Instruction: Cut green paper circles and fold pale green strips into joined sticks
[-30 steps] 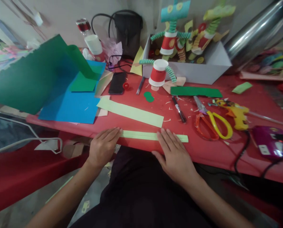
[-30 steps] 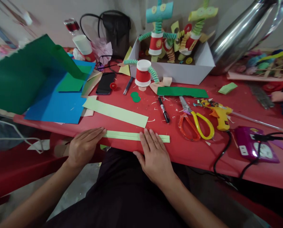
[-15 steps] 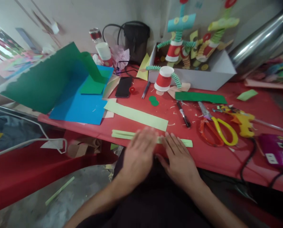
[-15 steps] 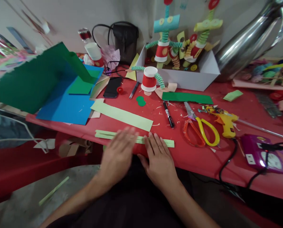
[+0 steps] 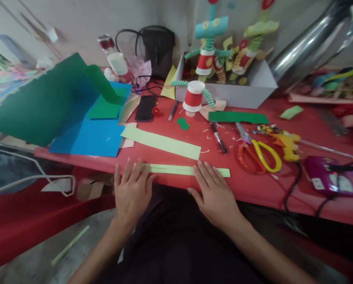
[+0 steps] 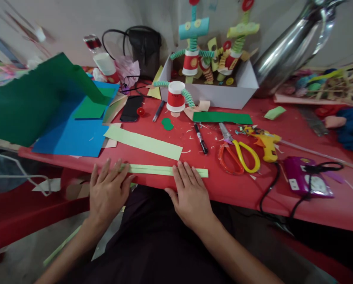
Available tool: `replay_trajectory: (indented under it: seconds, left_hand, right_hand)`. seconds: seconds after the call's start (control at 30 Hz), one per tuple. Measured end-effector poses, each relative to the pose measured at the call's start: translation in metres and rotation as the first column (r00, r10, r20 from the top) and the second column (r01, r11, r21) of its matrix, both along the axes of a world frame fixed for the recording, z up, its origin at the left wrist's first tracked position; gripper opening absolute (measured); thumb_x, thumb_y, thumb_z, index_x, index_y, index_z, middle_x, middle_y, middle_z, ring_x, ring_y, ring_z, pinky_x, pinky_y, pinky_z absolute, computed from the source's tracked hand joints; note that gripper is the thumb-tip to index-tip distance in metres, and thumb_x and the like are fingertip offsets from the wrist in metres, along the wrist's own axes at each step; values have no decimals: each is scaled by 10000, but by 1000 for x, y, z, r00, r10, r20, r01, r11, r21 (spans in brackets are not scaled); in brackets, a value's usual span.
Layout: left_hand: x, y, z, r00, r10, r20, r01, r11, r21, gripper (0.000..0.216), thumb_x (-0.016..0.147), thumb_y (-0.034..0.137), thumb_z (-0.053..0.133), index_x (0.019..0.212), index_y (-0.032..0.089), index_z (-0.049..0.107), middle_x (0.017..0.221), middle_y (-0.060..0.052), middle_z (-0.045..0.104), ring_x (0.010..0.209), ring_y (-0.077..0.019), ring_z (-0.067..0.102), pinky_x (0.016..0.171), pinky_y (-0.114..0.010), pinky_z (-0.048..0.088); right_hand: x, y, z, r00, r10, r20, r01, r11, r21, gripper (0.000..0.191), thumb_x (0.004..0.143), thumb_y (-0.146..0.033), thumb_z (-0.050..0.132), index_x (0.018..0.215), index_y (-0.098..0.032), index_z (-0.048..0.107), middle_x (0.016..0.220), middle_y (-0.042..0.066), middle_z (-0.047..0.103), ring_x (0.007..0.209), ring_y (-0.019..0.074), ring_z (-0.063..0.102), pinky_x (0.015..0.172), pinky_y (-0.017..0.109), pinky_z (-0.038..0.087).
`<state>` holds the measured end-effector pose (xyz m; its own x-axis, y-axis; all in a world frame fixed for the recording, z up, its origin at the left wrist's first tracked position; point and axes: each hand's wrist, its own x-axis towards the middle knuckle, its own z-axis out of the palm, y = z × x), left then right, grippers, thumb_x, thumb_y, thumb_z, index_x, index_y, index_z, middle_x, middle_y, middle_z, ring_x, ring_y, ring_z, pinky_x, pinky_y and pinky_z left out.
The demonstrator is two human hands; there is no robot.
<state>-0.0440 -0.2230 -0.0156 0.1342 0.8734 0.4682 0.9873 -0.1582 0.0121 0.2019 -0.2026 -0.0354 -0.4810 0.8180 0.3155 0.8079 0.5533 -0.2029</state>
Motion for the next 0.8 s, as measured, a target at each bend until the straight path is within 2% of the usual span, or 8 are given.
replay_trajectory:
  seconds: [0.07, 0.17, 0.27, 0.33, 0.43, 0.5, 0.67, 0.8]
  left_hand:
    - [18, 8, 3, 979, -203, 25, 203, 979, -20, 322, 898, 162, 587, 1209, 193, 664, 1281, -128, 673, 1273, -311, 561, 1081, -527, 422]
    - [35, 23, 8, 889, -457, 32, 457, 883, -106, 290, 905, 103, 538, 1152, 173, 672, 1166, -104, 708, 1088, -238, 651, 937, -382, 531]
    - [31, 36, 12, 828, -560, -39, 546, 820, -173, 234, 924, 119, 524, 1109, 142, 666, 1096, -108, 709, 1014, -242, 656, 868, -383, 543]
    - [24, 42, 15, 790, -609, -64, 588, 784, -198, 218, 934, 134, 519, 1102, 140, 657, 1054, -105, 704, 990, -240, 651, 839, -379, 539]
    - [20, 47, 18, 792, -610, -30, 592, 779, -208, 184, 944, 172, 518, 1063, 163, 659, 971, -86, 688, 935, -218, 647, 806, -358, 524]
    - [23, 49, 19, 807, -591, -4, 578, 791, -203, 177, 951, 172, 500, 1013, 175, 666, 931, -77, 677, 894, -202, 638, 792, -343, 513]
    - [30, 54, 14, 846, -533, 10, 521, 824, -221, 194, 967, 179, 460, 953, 166, 653, 909, -85, 670, 851, -227, 599, 784, -376, 490]
    - [28, 62, 11, 925, -372, 79, 378, 876, -298, 195, 986, 244, 448, 932, 164, 618, 908, -81, 664, 856, -244, 589, 788, -388, 472]
  right_hand:
    - [-1, -1, 4, 1000, -9, 22, 10, 1000, -12, 578, 994, -403, 485, 1438, -34, 472, 1512, 188, 450, 1424, 315, 399, 1167, 500, 357]
    - [1, -1, 10, 999, -16, 33, 16, 1000, -14, 515, 1003, -347, 469, 1407, -30, 512, 1492, 195, 479, 1408, 316, 417, 1147, 490, 378]
    - [6, 3, 18, 1000, -17, 16, 17, 999, -27, 405, 998, -300, 490, 1324, -92, 611, 1414, 182, 564, 1303, 316, 511, 1065, 481, 446]
    - [10, 8, 23, 1000, -25, -4, 24, 999, -41, 306, 978, -291, 542, 1215, -165, 689, 1266, 147, 651, 1145, 300, 588, 953, 459, 495]
    - [16, 17, 27, 1000, -18, -18, 18, 999, -39, 180, 950, -212, 589, 1057, -229, 733, 1019, 77, 692, 942, 248, 601, 804, 384, 481]
    - [19, 22, 27, 1000, 15, 4, -15, 1000, -27, 165, 949, -168, 580, 1010, -229, 721, 937, 51, 683, 885, 225, 582, 766, 357, 440]
    - [23, 33, 26, 998, 26, 57, -24, 999, -35, 154, 988, -217, 533, 933, -200, 676, 872, 37, 663, 844, 213, 561, 743, 348, 367]
    - [24, 44, 29, 996, -54, 75, 60, 994, -88, 218, 1007, -305, 511, 879, -181, 636, 817, 44, 640, 795, 207, 559, 709, 329, 343]
